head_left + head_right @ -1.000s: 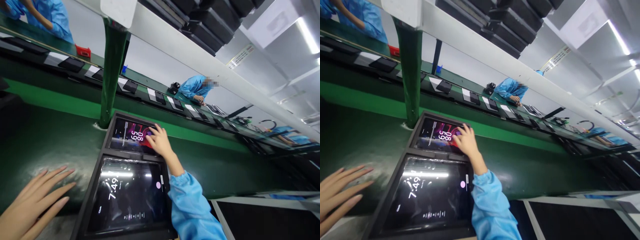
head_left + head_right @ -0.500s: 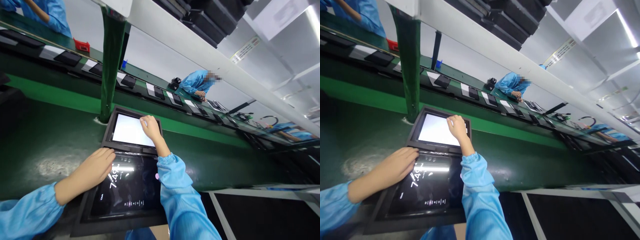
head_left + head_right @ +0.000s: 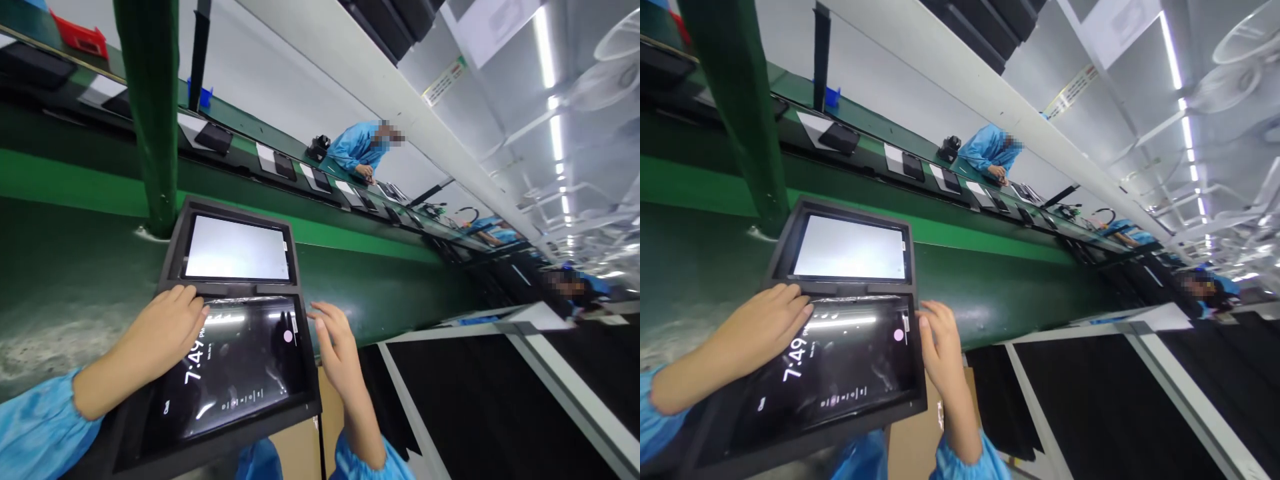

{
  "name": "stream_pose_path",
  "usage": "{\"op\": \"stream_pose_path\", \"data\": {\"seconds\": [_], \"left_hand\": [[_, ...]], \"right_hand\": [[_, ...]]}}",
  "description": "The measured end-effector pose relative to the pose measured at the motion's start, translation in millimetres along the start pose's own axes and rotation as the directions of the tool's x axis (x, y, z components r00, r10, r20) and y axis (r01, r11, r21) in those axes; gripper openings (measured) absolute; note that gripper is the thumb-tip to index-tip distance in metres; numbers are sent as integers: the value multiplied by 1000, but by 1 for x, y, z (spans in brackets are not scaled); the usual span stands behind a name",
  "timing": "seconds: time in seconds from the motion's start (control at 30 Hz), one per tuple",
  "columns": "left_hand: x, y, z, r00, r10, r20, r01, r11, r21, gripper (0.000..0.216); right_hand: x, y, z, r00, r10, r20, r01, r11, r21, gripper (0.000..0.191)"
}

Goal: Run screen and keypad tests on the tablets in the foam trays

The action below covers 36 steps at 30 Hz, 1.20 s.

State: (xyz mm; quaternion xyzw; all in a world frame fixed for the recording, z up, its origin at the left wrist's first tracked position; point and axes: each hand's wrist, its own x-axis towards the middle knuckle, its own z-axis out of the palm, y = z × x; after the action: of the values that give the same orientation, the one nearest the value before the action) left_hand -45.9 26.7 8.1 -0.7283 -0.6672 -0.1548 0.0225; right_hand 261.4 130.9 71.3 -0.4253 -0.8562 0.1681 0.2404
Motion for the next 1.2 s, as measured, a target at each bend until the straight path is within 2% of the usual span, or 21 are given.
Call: {"op": "stream_pose_path", "data": {"seconds": [0.03,0.1,0.23,0.3,0.33,0.4,0.43,0.5,0.57,0.6,0.67,0.8,0.97,1.13,1.2], "left_hand": [[1,0,0,1000,4,4,-4,1000,15,43],[2,-1,0,1000,18,9,-19,999,34,44],[1,-1,-1,999,42,7,-43,998,56,42],[0,-1,-1,999,48,21,-49,997,62,41],[0,-2,-1,998,52,30,-54,996,66,41],[-1,-2,-2,998,60,35,-62,995,80,40],[-1,-2,-2,998,61,31,-63,994,88,40],[-1,-3,-3,998,59,15,-60,994,96,39],[-1,-2,-5,998,56,-10,-55,995,88,38],[-1,-2,-7,998,56,-26,-54,995,79,38],[0,0,-11,996,62,-62,-58,996,64,37],[1,5,-21,988,89,-126,-79,994,79,39],[-1,6,-28,990,98,-106,-92,994,59,48],[-1,7,-40,976,79,-203,-104,988,-113,46],[-1,6,-42,977,51,-207,-91,977,-190,47]], "right_hand": [[-16,5,2,998,59,-21,-60,998,-18,34],[-45,12,12,989,146,16,-145,987,-70,34],[-78,1,35,978,179,107,-155,967,-201,48],[-82,-17,40,977,140,158,-104,970,-220,50],[-83,-27,39,970,94,223,-49,979,-197,49],[-83,-44,36,932,-37,361,75,993,-93,46],[-83,-50,34,921,-87,380,110,993,-39,44],[-83,-54,30,955,-72,287,72,997,9,40],[-83,-50,29,994,68,81,-69,998,13,36],[-84,-46,29,991,131,-4,-131,991,21,34],[-85,-39,31,976,192,-99,-189,981,33,32],[-91,-31,40,962,201,-185,-196,980,44,31],[-100,-29,49,925,226,-304,-211,974,81,33],[-107,-28,48,944,111,-310,-109,994,26,32],[-115,-25,48,944,81,-319,-85,996,-1,33]]}}
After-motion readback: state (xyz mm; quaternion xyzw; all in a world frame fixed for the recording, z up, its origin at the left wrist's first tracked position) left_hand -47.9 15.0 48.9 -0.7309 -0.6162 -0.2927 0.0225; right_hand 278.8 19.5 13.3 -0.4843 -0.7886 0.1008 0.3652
